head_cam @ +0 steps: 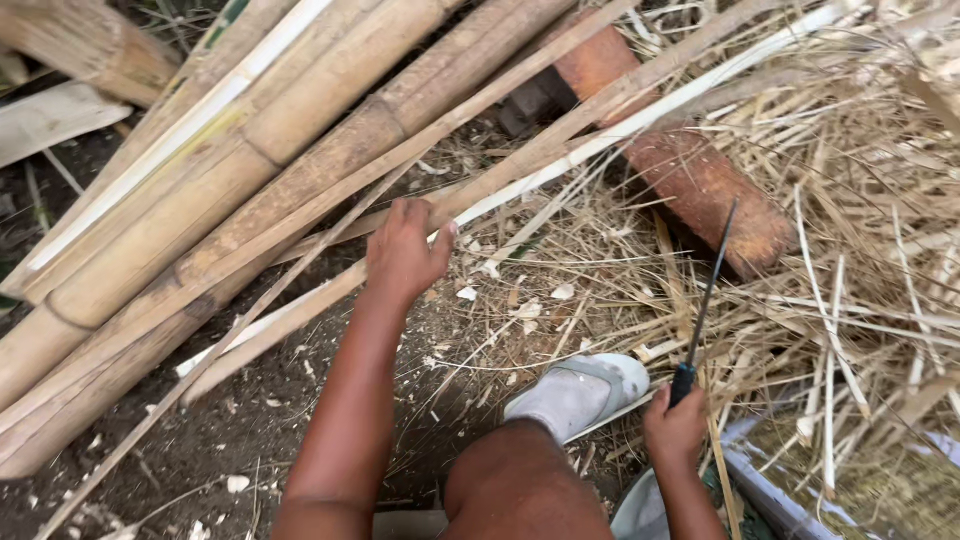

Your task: The person uses a machete to split long bamboo poles into thin strips. They repeatedly position the bamboo on a brick and strike it with the machete to separate the material, then inspect the resulting strips.

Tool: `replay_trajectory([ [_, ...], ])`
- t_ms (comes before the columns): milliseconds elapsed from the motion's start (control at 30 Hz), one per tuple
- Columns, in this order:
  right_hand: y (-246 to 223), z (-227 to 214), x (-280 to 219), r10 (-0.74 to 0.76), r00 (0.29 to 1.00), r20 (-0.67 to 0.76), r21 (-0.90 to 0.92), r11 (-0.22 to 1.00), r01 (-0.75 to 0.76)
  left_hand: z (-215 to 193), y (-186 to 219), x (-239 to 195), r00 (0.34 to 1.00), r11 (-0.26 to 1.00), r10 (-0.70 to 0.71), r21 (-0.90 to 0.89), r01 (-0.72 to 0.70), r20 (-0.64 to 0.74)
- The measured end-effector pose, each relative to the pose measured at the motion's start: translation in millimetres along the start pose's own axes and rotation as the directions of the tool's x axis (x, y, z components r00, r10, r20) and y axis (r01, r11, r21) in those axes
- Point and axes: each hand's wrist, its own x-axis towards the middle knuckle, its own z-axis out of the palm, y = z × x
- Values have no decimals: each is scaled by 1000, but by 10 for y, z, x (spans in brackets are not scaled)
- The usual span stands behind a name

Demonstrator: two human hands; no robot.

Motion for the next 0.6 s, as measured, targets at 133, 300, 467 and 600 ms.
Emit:
replay_trajectory([
  [133,-90,-48,-10,36,999,20,33,999,-36,-151,629,7,974,999,35,26,-42,226],
  [300,-250,-144,-60,98,992,85,75,992,-104,-16,1220,25,924,986,159,-19,-163,348],
  [467,-186,-59,-48,41,998,50,64,997,-45,463,1963,-195,753,896,262,-442,42,603],
  [600,-16,7,-36,-38,999,-8,110,993,38,825,1624,-266,885,903,338,-374,-210,320],
])
